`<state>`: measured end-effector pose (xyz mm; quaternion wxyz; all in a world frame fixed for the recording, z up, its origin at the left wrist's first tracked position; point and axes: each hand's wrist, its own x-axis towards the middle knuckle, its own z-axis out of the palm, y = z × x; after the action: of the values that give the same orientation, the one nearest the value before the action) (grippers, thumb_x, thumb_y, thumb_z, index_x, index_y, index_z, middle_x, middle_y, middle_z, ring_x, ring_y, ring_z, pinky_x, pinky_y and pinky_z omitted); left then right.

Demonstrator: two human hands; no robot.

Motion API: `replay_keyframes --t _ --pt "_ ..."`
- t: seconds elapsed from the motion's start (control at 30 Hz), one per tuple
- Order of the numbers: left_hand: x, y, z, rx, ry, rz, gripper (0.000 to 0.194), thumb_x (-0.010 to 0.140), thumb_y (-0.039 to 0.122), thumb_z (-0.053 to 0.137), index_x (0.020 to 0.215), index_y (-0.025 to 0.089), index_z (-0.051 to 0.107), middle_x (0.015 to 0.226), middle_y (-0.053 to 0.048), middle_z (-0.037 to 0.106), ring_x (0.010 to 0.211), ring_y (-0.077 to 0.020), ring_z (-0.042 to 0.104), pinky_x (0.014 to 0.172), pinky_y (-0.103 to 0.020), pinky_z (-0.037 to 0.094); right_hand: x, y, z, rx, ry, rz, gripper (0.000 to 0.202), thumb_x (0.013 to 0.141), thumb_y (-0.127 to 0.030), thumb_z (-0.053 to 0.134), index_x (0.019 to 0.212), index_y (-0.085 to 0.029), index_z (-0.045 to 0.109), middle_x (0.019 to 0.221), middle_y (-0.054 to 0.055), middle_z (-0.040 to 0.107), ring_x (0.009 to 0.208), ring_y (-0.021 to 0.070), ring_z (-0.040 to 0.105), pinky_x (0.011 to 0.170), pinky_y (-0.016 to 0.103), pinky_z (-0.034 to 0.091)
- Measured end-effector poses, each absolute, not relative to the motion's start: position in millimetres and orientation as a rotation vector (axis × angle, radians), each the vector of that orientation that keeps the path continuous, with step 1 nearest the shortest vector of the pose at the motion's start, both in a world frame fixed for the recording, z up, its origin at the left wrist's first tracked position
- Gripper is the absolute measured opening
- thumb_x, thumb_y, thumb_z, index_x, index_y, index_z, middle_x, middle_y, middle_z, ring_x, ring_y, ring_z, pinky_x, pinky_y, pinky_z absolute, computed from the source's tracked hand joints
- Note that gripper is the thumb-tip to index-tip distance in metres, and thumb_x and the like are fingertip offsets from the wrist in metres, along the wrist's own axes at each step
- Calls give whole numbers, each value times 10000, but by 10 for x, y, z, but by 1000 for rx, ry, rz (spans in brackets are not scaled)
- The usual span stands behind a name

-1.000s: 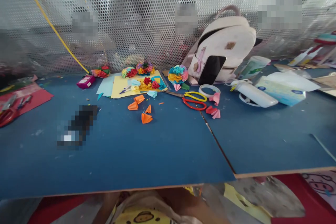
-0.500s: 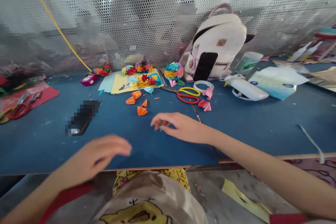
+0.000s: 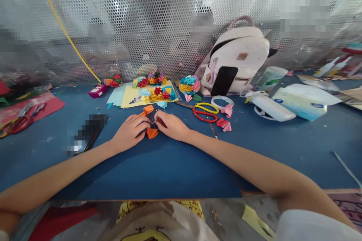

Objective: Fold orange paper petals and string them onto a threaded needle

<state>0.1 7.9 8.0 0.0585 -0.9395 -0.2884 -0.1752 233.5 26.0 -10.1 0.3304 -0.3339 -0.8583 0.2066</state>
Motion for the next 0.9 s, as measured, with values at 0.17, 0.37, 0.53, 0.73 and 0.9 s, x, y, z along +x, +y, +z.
replay_keyframes --t 0.17,0.37,0.53,0.73,0.9 --pt "-33 46 108 -2946 -754 -601 189 980 133 488 1087 191 632 1196 -83 660 1134 -240 594 1042 -418 413 2336 266 -119 -875 -2279 524 101 979 -195 430 1027 -218 517 873 14 631 719 167 565 742 301 423" --pt "-49 94 108 -3110 -784 -703 143 1021 223 521 989 198 658 992 -41 718 975 -189 646 964 -377 427 2347 245 -81 -857 -2287 511 112 991 -199 435 1027 -213 540 892 21 644 745 170 589 740 293 429" --pt "-50 103 87 -3153 -966 -820 129 983 271 595 1093 210 623 909 -25 714 904 -200 665 906 -374 478 2341 200 -36 -801 -2340 484 96 993 -221 463 995 -218 560 910 24 654 781 169 596 744 282 439" --pt "-11 59 125 -3331 -1314 -934 120 909 256 670 993 196 609 808 15 695 755 -156 677 790 -291 514 2329 153 -48 -808 -2388 433 84 980 -221 512 984 -222 597 904 13 656 728 149 584 683 263 429" --pt "-11 60 116 -3321 -1357 -985 111 892 176 641 999 204 638 792 22 712 776 -156 688 808 -288 507 2400 285 -54 -810 -2435 247 239 1019 -168 424 1079 -223 649 1045 72 665 927 198 623 769 307 465"
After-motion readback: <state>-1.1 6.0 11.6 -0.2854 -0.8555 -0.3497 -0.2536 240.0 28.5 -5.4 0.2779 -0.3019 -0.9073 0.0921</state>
